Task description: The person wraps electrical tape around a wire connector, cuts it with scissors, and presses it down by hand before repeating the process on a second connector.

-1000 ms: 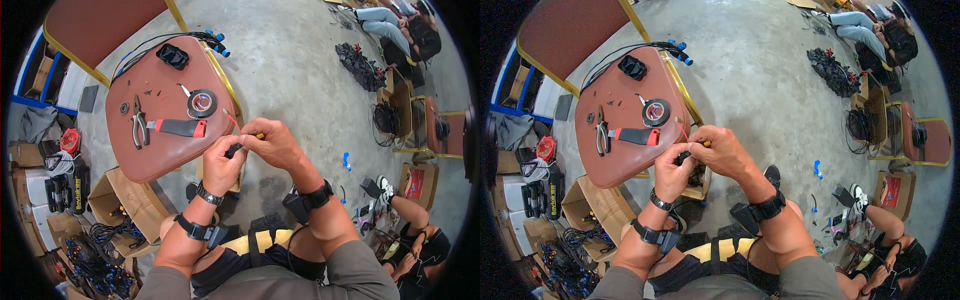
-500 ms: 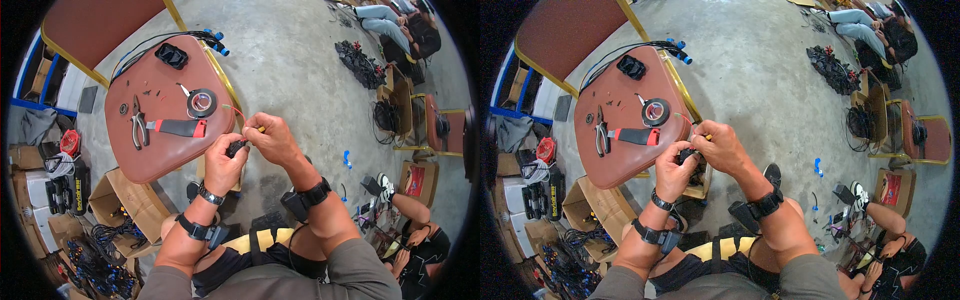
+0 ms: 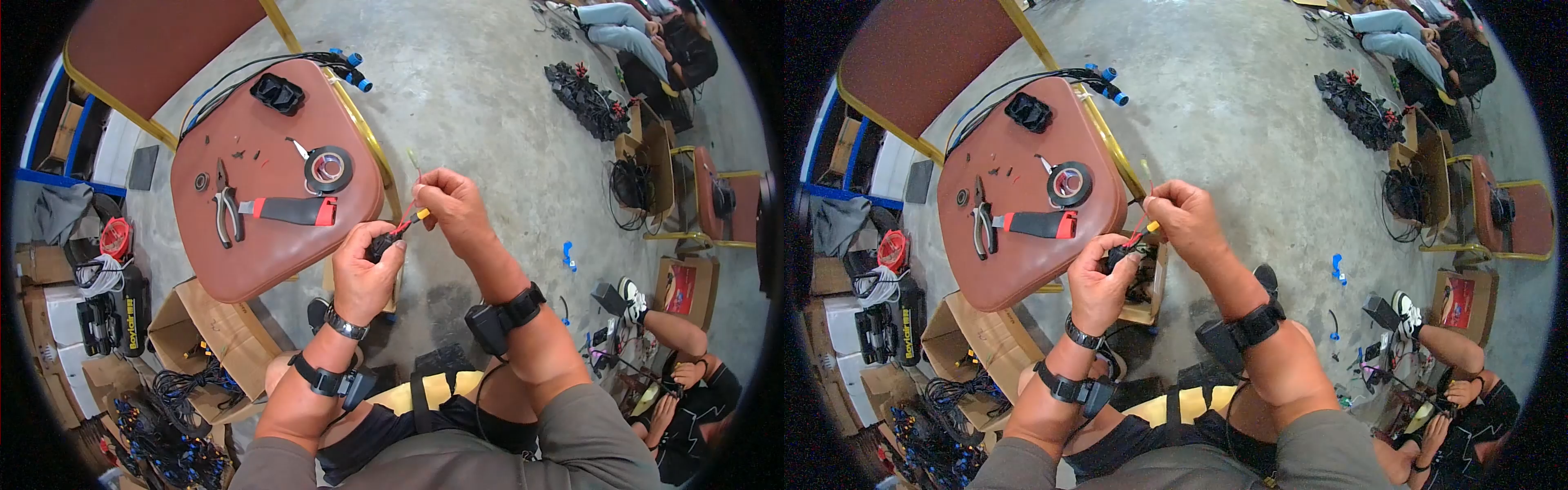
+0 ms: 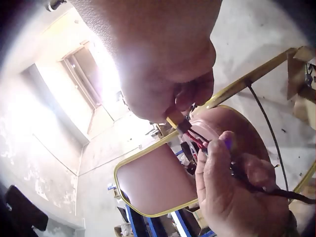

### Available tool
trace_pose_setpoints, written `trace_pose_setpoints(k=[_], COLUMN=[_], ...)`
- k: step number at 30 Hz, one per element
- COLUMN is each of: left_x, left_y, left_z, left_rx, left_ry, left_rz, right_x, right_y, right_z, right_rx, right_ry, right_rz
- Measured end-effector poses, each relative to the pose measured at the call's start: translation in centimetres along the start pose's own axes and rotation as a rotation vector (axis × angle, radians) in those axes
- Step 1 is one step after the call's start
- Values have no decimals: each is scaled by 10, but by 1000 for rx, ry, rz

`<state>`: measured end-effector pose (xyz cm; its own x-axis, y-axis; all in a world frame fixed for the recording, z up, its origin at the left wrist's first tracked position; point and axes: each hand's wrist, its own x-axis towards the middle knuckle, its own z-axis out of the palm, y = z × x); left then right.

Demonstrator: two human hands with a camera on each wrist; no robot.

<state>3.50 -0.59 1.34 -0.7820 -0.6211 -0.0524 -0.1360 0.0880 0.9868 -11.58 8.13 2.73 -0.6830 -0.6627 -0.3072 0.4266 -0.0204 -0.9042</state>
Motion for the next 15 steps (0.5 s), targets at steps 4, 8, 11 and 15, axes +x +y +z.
trace_pose_setpoints(k=[4, 8, 11, 15], left_x=[0, -2, -2, -8], left_y=[-3, -1, 2, 7], left_z=[-1, -2, -3, -14], left_rx=[-18, -61, -42, -51], left_ry=[0, 9, 15, 16], left_rz=[29, -11, 12, 5], right_x=[4, 7, 6, -2], right_y=[0, 2, 1, -5], right_z=[-6, -8, -7, 2], right_rx=[-13, -19, -14, -5], right_ry=[23, 63, 70, -19], right_rz=[-28, -34, -30, -109])
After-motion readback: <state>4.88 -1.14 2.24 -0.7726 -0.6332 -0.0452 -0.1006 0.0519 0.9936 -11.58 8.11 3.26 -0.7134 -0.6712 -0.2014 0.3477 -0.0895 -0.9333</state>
